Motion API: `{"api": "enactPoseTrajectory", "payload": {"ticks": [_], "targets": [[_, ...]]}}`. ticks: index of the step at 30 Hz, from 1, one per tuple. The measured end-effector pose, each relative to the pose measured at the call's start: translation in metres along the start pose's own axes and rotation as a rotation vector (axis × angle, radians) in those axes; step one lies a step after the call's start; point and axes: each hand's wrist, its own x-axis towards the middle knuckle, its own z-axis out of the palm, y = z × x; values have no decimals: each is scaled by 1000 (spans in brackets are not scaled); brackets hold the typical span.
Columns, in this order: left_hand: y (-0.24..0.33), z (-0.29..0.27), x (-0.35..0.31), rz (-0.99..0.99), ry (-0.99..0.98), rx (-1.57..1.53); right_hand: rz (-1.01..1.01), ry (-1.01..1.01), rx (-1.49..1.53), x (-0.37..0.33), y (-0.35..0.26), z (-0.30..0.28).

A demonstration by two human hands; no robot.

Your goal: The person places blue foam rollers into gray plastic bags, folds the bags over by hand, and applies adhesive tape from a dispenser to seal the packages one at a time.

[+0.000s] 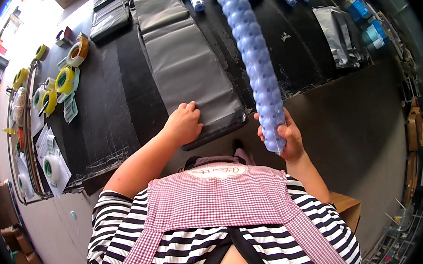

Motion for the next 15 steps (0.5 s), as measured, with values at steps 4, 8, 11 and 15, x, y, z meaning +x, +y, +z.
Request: {"api": "enactPoseTrajectory", "payload": {"ticks": [4, 8, 11, 15], "targets": [[-4, 30, -8, 80, 80, 66, 83, 85, -108, -36, 15, -16], [0, 39, -7, 187, 125, 166, 194, 94, -177, -90, 15, -35], [1, 33, -5, 97, 197, -149, 262, 124, -190, -125, 16, -34], [-39, 32, 2, -230, 202, -1060, 374, 213, -168, -156, 27, -28]]}}
